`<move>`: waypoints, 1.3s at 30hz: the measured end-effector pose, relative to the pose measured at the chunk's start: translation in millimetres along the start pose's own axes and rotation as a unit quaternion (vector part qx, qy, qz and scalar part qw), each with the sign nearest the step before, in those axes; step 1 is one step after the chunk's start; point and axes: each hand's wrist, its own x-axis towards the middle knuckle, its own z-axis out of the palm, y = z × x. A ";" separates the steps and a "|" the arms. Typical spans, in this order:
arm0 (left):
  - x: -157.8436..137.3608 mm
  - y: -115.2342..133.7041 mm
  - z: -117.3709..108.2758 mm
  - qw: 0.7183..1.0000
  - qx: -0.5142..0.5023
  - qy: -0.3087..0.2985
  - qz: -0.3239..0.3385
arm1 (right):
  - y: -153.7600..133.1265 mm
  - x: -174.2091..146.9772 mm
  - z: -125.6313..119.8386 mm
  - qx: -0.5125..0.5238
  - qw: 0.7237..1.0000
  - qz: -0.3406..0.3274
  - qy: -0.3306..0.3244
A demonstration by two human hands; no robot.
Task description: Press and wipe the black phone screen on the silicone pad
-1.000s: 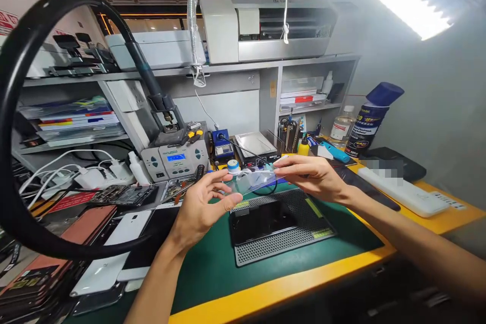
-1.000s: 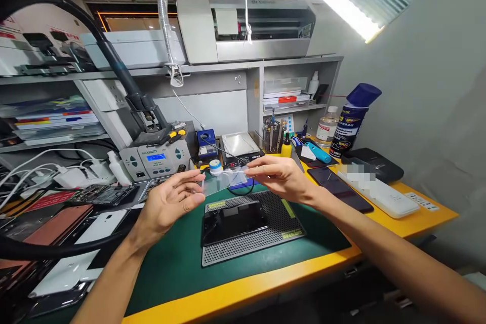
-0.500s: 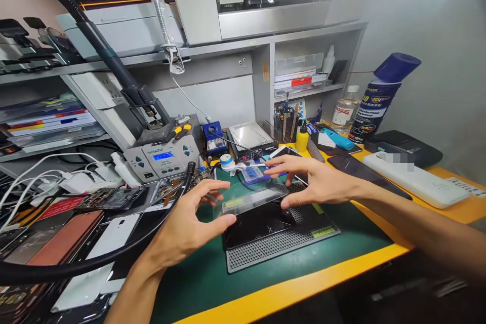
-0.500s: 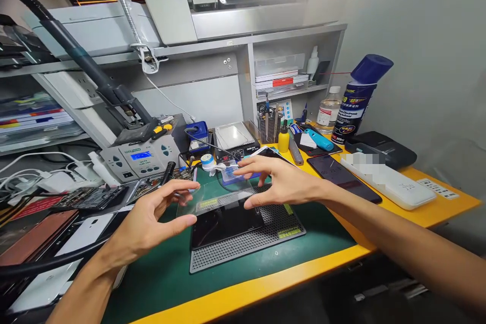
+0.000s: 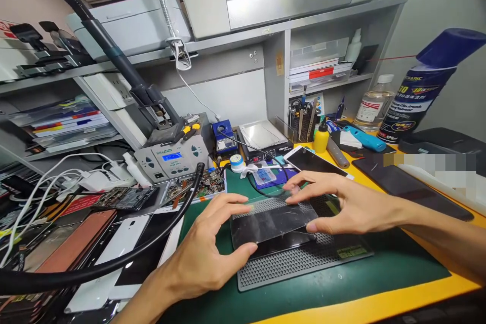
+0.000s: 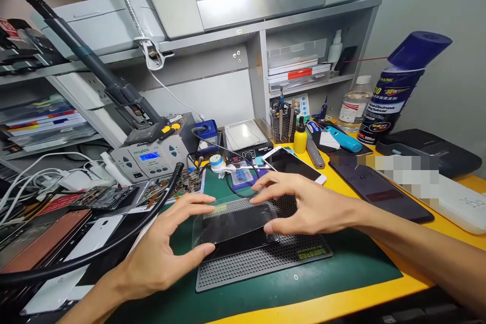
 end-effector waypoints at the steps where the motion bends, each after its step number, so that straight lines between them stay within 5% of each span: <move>1: -0.5 -1.0 -0.7 1.000 0.013 -0.007 0.009 | -0.2 -0.4 1.3 -0.013 1.000 -0.008 0.006; 8: -1.3 -9.5 -0.4 0.993 0.098 -0.007 0.064 | 7.9 -7.0 7.2 -0.068 0.997 -0.039 0.021; 19: -13.4 -5.7 9.8 0.997 0.042 0.050 0.041 | 13.3 -11.4 8.6 -0.185 0.976 -0.111 0.012; 39: -17.4 -23.3 -13.6 0.994 0.067 -0.053 0.062 | 21.0 -13.8 13.6 -0.187 0.979 -0.081 -0.009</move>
